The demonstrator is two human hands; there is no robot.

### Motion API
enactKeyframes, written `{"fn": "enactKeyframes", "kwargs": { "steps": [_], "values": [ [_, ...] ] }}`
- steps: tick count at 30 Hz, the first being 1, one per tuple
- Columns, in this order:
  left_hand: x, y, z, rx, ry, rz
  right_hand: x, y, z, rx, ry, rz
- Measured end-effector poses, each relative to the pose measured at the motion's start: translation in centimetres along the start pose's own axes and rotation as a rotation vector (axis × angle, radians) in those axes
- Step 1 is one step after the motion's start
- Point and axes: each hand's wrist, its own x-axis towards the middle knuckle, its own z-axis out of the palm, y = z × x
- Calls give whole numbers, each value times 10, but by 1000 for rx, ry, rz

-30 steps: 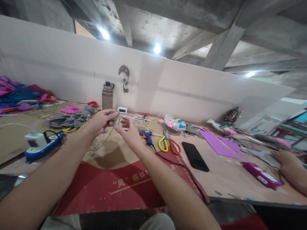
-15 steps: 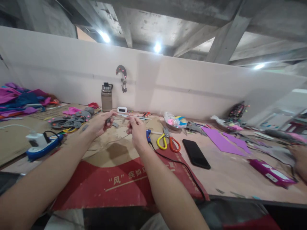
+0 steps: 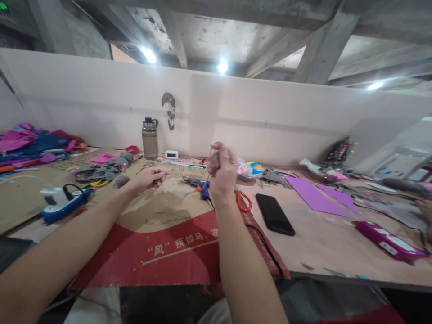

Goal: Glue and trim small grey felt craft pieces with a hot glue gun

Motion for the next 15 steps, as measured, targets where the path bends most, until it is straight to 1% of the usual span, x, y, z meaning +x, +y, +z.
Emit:
{"fn": "enactKeyframes", "kwargs": {
  "steps": [2, 3, 4, 6, 8, 11, 13, 15],
  "values": [
    [-5, 7, 9, -66, -35, -3, -4, 13, 4, -153, -159, 163],
    [-8, 10, 14, -108, -56, 22, -7, 21, 7, -257, -243, 223],
    [-10, 13, 18, -152, -71, 52, -10, 29, 10, -359, -314, 242],
    [-15, 19, 23, -205, -90, 120, -15, 42, 15, -523, -433, 233],
    [-19, 23, 25, -213, -122, 156, -19, 49, 18, -613, -520, 207],
    [-22, 26, 24, -135, -222, 160, -22, 53, 19, -660, -589, 210],
    [-23, 27, 23, -49, -291, 158, -22, 54, 18, -685, -591, 227],
    [-23, 28, 22, 17, -304, 158, -21, 55, 17, -707, -573, 246]
  ]
}}
